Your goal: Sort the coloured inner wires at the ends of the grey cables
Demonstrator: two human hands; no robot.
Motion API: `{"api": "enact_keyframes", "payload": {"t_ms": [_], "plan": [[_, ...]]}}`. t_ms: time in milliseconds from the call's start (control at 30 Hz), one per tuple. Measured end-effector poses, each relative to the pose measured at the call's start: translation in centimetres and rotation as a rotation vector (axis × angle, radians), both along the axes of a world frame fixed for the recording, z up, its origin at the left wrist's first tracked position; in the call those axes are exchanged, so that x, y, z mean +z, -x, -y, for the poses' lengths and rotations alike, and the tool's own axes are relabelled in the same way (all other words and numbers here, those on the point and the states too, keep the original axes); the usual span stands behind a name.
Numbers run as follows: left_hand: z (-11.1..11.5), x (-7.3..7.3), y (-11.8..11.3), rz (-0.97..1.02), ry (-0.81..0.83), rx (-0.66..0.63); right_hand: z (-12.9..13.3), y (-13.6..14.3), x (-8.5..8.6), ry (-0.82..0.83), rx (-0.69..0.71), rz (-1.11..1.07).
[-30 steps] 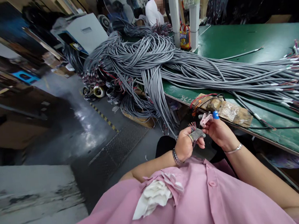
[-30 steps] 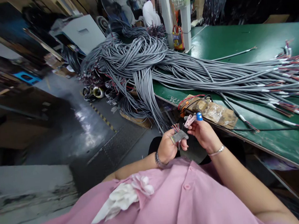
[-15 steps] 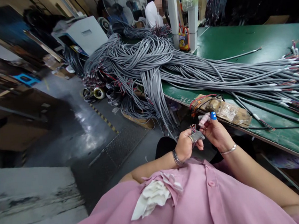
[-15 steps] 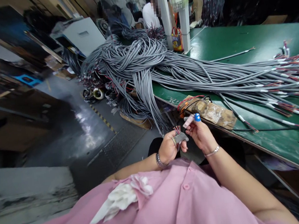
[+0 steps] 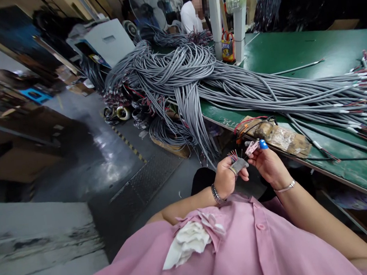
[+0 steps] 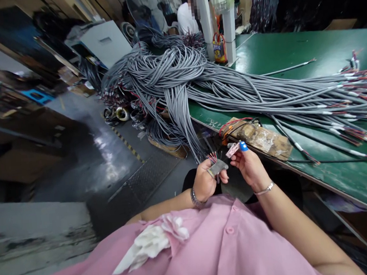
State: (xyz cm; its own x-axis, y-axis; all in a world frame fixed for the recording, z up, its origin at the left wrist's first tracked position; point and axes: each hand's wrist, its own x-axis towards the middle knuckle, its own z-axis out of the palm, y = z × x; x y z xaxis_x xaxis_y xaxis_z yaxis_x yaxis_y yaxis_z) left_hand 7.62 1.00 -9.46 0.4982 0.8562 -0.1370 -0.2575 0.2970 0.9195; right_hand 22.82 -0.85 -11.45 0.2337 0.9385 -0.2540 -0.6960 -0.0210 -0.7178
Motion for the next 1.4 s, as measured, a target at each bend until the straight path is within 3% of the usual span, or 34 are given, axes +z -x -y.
{"api": "enact_keyframes", "payload": {"t_ms": [200,400,667,867,1067,1233,1400], "plan": [[-0.3,-0.7,-0.6,0.006,-0.005,0.045,-0.3,0.6,0.1,0.015,-0.081,-0.040],[-0.5,-1.2,-0.6,-0.045,0.006,0.008,-0.4,1.3,0.6,-0.015,-0.135,-0.038],[0.2,-1.6,0.6,-0.067,0.010,-0.032,0.1,0.4,-0.5,0.045,-0.078,-0.147],[0.4,-1.5,1.4,-0.055,0.025,0.009,1.0,-0.3,-1.6,0.095,-0.052,-0.131],[0.6,-0.5,1.0,-0.048,0.032,0.013,1.4,0.1,0.0,0.031,0.115,-0.091],[0.4,-0.1,0.1,0.013,0.050,0.035,0.5,0.4,1.2,-0.030,0.061,0.081],[0.1,-0.3,-0.4,0.040,0.080,0.034,0.1,1.1,0.2,-0.022,-0.069,0.195]]}}
